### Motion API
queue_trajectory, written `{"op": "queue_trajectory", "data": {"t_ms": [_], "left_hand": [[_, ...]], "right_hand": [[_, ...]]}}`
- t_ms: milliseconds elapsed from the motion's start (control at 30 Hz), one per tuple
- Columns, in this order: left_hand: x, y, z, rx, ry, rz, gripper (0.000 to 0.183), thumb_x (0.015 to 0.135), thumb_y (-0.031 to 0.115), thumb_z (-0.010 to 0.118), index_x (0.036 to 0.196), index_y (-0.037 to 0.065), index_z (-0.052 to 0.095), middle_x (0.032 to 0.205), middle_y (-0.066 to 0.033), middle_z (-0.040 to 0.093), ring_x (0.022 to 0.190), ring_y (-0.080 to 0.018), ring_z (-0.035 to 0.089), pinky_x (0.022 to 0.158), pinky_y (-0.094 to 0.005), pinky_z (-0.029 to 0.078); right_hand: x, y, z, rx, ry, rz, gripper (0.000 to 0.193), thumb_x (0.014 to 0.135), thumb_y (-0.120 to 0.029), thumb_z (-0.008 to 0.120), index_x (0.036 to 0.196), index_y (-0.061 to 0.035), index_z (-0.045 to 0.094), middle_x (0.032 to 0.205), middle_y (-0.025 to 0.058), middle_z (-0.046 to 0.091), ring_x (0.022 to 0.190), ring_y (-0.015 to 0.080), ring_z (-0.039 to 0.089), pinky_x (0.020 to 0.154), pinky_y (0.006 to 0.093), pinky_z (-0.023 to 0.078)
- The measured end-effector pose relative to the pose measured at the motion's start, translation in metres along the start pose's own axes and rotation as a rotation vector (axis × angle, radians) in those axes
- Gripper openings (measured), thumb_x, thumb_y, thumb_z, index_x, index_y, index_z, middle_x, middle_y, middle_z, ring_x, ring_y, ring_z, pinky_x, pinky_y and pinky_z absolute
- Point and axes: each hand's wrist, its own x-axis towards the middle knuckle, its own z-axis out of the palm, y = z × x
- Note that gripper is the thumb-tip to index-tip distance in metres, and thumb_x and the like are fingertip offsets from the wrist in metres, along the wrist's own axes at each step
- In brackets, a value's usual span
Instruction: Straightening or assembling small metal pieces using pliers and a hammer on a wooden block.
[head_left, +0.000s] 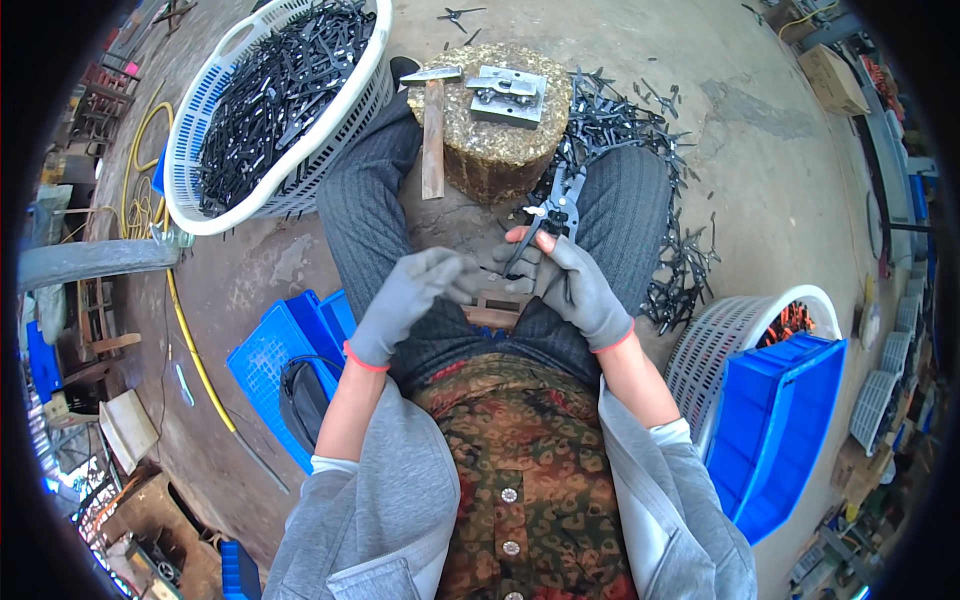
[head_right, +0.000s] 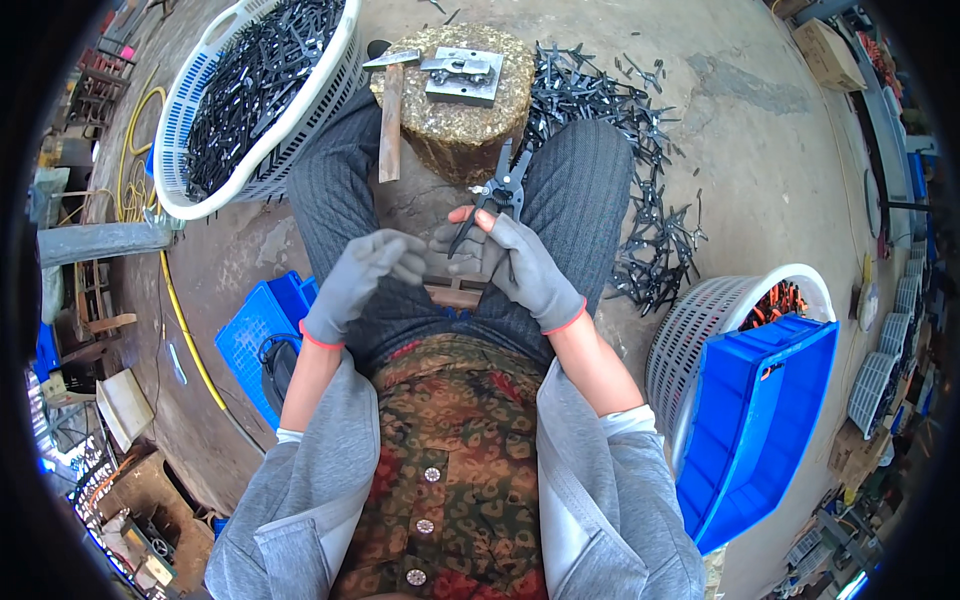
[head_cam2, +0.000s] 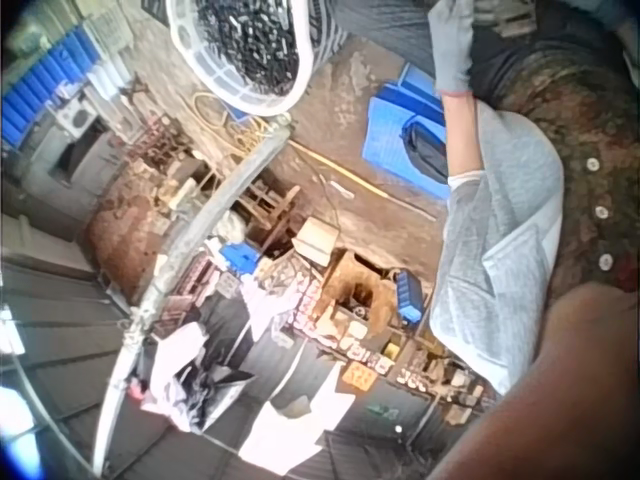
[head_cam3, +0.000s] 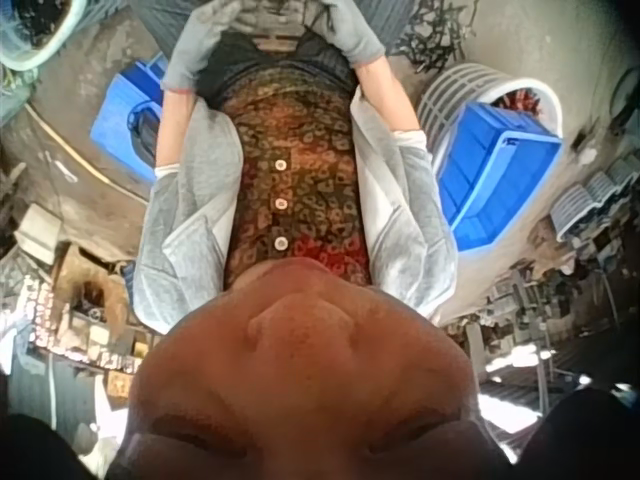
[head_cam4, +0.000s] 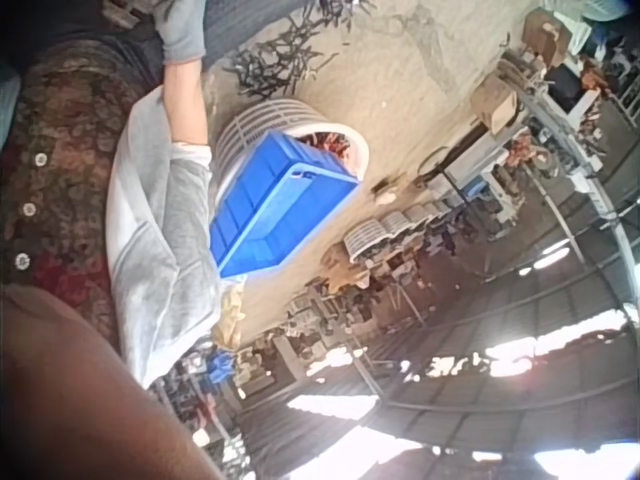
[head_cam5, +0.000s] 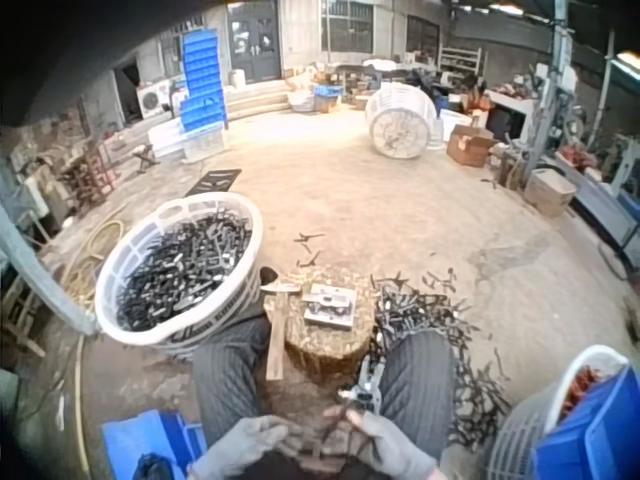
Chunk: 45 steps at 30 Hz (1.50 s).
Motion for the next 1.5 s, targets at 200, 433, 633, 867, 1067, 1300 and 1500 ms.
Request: {"op": "queue_trajectory", "data": {"t_ms": [200,433,633,867,1067,1300,1500], "left_hand": [[0.016,-0.008,0.012,-0.164,-0.108,0.224,0.059,0.094,0.035,0.051,0.135,-0.004,0.036,0.114,-0.0115,0.059,0.107,-0.0173,0.056,0.093,-0.0291,0.042],[0.022,-0.004,0.025,-0.246,-0.213,0.210,0.056,0.093,0.030,0.052,0.134,-0.004,0.037,0.117,-0.0138,0.058,0.112,-0.0233,0.055,0.095,-0.0349,0.044],[0.010,0.011,0.026,-0.638,-0.201,0.143,0.054,0.089,0.025,0.059,0.129,-0.007,0.043,0.121,-0.0169,0.057,0.112,-0.0248,0.055,0.098,-0.0374,0.042],[0.006,0.004,0.020,-0.520,-0.149,0.178,0.065,0.083,0.033,0.066,0.129,-0.007,0.043,0.119,-0.0182,0.058,0.107,-0.0252,0.059,0.096,-0.0385,0.044],[0.019,0.011,0.024,-0.767,-0.119,0.191,0.075,0.086,0.046,0.058,0.133,-0.008,0.036,0.123,-0.0188,0.054,0.105,-0.0248,0.060,0.096,-0.0386,0.045],[0.038,0.033,0.024,-0.625,0.235,0.067,0.071,0.096,0.054,0.032,0.120,-0.010,0.046,0.062,0.0007,0.045,0.050,-0.0096,0.042,0.064,-0.0280,0.047],[0.043,0.022,0.027,-0.588,0.422,0.152,0.064,0.097,0.050,0.031,0.106,-0.010,0.052,0.050,0.0061,0.018,0.043,-0.0052,0.020,0.055,-0.0237,0.038]], "right_hand": [[-0.007,0.011,0.014,-0.102,-0.039,0.052,0.039,0.096,-0.041,0.042,0.097,-0.0028,0.052,0.081,0.0103,0.058,0.079,0.0224,0.062,0.079,0.0313,0.049],[-0.008,0.015,0.029,-0.215,-0.169,0.190,0.043,0.098,-0.043,0.036,0.074,-0.0087,0.043,0.058,0.0006,0.039,0.059,0.0190,0.053,0.064,0.0291,0.044],[-0.006,0.018,0.026,-0.287,-0.266,0.253,0.041,0.097,-0.040,0.043,0.069,-0.0091,0.044,0.059,0.0000,0.041,0.059,0.0169,0.054,0.059,0.0280,0.044],[-0.001,0.010,0.026,-0.398,-0.267,0.354,0.040,0.095,-0.040,0.047,0.071,-0.0080,0.047,0.063,0.0012,0.043,0.060,0.0160,0.053,0.057,0.0285,0.044],[-0.002,0.011,0.036,-0.277,-0.259,0.328,0.040,0.095,-0.040,0.047,0.071,-0.0071,0.049,0.061,0.0014,0.042,0.057,0.0162,0.053,0.056,0.0281,0.045],[0.015,0.026,0.017,-0.504,-0.250,0.388,0.039,0.094,-0.042,0.049,0.078,-0.0062,0.054,0.064,0.0017,0.052,0.058,0.0120,0.053,0.056,0.0268,0.046],[0.017,0.032,0.010,-0.584,-0.009,0.301,0.038,0.091,-0.037,0.057,0.099,0.0003,0.056,0.076,0.0064,0.063,0.061,0.0112,0.060,0.055,0.0217,0.046]]}}
